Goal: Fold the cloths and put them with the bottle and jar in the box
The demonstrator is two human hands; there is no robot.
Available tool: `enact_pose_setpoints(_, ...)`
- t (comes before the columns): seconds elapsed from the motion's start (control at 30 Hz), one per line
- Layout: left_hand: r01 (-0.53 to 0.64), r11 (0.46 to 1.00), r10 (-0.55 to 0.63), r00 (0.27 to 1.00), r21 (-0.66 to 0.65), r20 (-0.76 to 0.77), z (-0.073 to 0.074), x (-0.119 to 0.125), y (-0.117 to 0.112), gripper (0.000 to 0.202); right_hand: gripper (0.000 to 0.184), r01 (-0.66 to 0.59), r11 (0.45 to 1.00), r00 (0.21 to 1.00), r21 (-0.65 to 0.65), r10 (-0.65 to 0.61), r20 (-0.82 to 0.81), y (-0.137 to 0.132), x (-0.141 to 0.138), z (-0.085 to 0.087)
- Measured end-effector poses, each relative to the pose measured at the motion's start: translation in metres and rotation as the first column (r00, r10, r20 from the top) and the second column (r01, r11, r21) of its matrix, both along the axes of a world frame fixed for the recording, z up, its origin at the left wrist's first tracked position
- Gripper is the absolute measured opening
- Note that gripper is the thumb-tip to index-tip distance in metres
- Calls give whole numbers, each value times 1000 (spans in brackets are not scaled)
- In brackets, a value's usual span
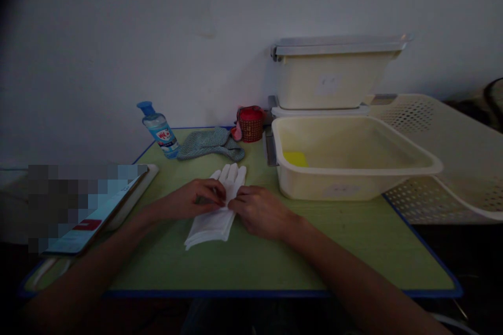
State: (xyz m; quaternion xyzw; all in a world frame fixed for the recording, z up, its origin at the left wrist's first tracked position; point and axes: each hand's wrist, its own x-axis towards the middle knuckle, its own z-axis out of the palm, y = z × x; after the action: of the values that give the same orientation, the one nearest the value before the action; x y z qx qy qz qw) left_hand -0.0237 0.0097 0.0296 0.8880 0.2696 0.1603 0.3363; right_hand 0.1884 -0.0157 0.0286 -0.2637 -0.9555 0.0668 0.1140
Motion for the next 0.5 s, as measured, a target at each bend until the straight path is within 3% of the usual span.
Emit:
enact_pose_setpoints(0.23,128,978,-136,990,-163,-35,10,2,-7,17,27,-91,969,994,-232,76,-75,-5,2,7)
enact_pose_setpoints(0.33,94,955,-108,993,-281,-35,11,0,-8,16,22,-72,951,994,-301,43,-100,-7,0,8)
enact_pose_setpoints(0.5,0,860,-9,1000,-510,-14,9,-8,-3,28,13,32,910,976,-414,-117,-181,-6,-4,6)
